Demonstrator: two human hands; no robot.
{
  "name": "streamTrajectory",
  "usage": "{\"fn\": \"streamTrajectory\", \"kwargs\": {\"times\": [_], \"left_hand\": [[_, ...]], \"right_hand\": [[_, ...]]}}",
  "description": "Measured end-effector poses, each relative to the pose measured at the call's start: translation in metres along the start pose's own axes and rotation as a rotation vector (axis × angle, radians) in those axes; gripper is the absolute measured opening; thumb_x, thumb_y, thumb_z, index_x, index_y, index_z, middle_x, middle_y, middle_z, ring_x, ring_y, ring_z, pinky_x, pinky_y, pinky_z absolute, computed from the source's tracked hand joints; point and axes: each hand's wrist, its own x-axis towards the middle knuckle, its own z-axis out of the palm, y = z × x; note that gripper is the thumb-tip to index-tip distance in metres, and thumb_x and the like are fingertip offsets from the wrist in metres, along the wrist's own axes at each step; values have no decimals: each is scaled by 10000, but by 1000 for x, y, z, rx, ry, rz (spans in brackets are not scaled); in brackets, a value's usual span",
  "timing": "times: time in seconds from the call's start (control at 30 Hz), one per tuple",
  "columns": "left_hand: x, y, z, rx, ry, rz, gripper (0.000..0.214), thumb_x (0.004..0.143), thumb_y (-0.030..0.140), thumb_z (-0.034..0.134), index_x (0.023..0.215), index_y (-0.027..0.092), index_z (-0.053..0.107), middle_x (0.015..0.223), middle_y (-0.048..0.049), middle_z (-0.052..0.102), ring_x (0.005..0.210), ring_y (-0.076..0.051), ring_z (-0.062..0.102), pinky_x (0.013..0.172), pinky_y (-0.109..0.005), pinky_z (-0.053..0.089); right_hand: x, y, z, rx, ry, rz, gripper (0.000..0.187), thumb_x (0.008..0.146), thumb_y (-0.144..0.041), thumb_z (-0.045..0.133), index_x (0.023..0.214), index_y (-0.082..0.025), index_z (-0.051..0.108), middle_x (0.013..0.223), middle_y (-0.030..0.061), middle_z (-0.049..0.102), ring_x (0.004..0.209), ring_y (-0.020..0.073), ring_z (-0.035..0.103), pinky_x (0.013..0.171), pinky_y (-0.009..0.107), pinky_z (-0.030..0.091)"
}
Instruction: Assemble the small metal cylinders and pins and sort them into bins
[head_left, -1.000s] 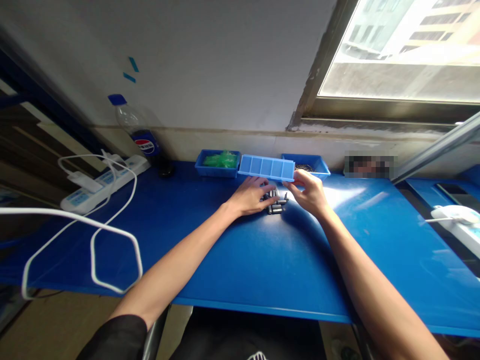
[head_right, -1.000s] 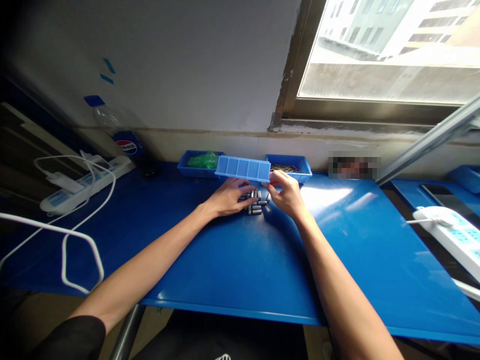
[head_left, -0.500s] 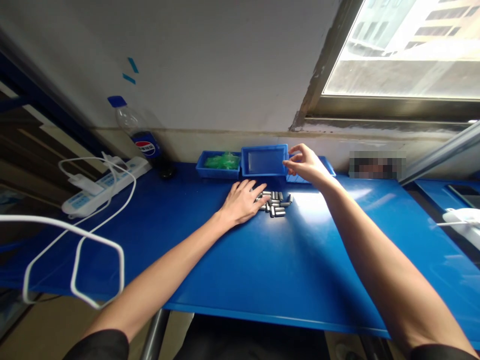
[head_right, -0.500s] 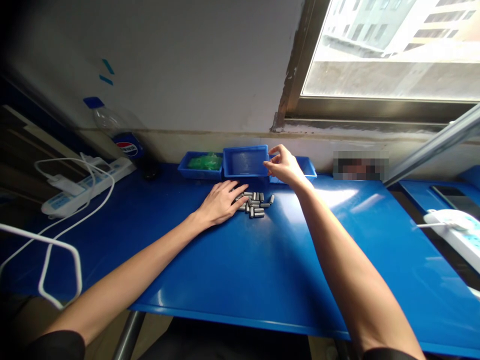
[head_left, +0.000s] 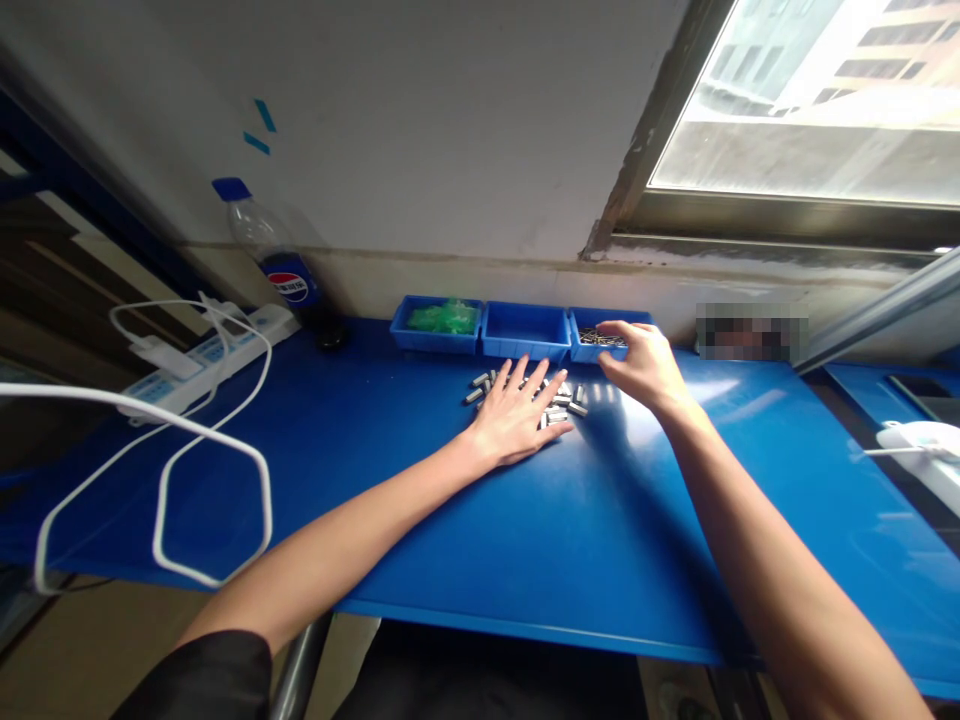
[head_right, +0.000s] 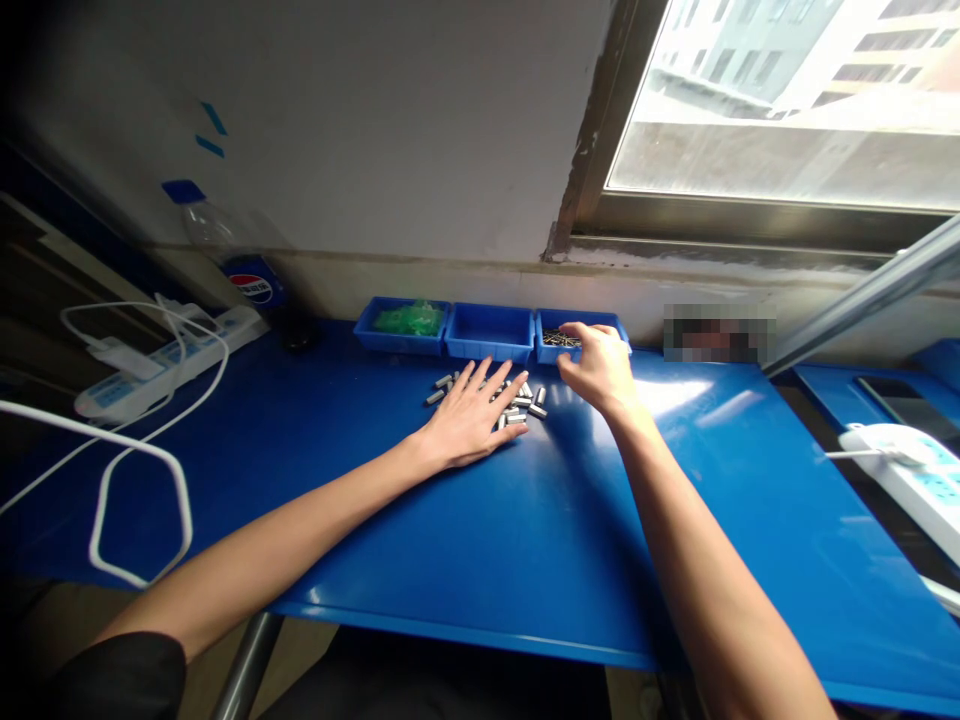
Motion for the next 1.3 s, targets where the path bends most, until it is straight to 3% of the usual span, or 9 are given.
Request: {"fn": "streamTrajectory", "kwargs": {"times": [0.2, 0.33, 0.47, 0.6, 0.67, 0.77, 0.97, 1.17, 1.3], "left_hand": [[8, 1, 3, 0, -30, 69, 664, 1013, 673, 305, 1602, 369, 345, 1701, -60, 260, 1584, -368, 156, 1262, -625, 110], [15, 2, 4, -3, -35, 36, 691, 1001, 693, 316, 1598, 348, 363, 1682, -86, 306, 1565, -394, 210, 1239, -670, 129], [13, 1, -5, -70, 81, 107, 600, 1029, 589, 394, 1500, 244, 532, 1613, -122, 425, 1541, -345, 293, 1255, -562, 237], [10, -2, -18, -322, 241, 102, 493, 1030, 522, 459, 1127, 139, 754, 1260, -156, 700, 1406, -311, 485, 1198, -462, 388], [12, -5, -21, -534, 287, 44, 478, 960, 552, 595, 1205, 161, 719, 1222, -130, 720, 1314, -315, 569, 1149, -472, 448], [19, -8, -17, -944, 303, -13, 756, 799, 558, 790, 1437, 225, 558, 1348, -106, 675, 1267, -314, 620, 1075, -472, 522], [26, -21, -13, -1399, 387, -50, 725, 764, 599, 794, 1335, 188, 618, 1350, -130, 667, 1271, -323, 630, 1088, -502, 519], [2, -47, -32, -1378, 424, -133, 821, 757, 613, 801, 1415, 194, 546, 1320, -124, 680, 1307, -313, 605, 1152, -525, 461], [-15, -61, -36, -1350, 438, -189, 832, 693, 539, 872, 1386, 192, 569, 1313, -130, 688, 1256, -320, 640, 1134, -517, 484]], "right_hand": [[-21, 30, -5, -236, -110, -215, 260, 915, -359, 615, 1047, -205, 777, 1042, 128, 772, 970, 332, 712, 894, 492, 543], [-29, 34, -12, -199, -136, -344, 249, 955, -371, 604, 978, -207, 791, 1017, 118, 771, 902, 288, 718, 834, 411, 557], [-35, 20, -31, -136, -95, -386, 261, 974, -378, 596, 983, -210, 796, 998, 109, 773, 891, 280, 719, 836, 407, 559], [-33, -11, -52, -26, -40, -297, 242, 946, -426, 638, 953, -250, 804, 996, 89, 775, 892, 288, 720, 852, 435, 560], [-28, -31, -56, 40, -60, -252, 238, 920, -463, 667, 950, -272, 807, 1013, 77, 774, 909, 293, 721, 889, 455, 559], [-20, -63, -51, 155, -113, -234, 243, 892, -486, 692, 947, -281, 809, 1004, 68, 772, 937, 296, 715, 922, 467, 557], [-14, -114, -32, 381, -205, -268, 259, 882, -472, 692, 1003, -268, 796, 955, 61, 766, 900, 266, 715, 848, 407, 582], [-22, -93, -10, 510, 229, 141, 456, 984, -460, 436, 1336, -258, 645, 758, 48, 689, 678, 237, 683, 641, 383, 567], [-31, -58, 12, 478, 162, 271, 381, 866, -359, 495, 1131, -243, 743, 545, -20, 542, 435, 186, 509, 498, 342, 483]]}}
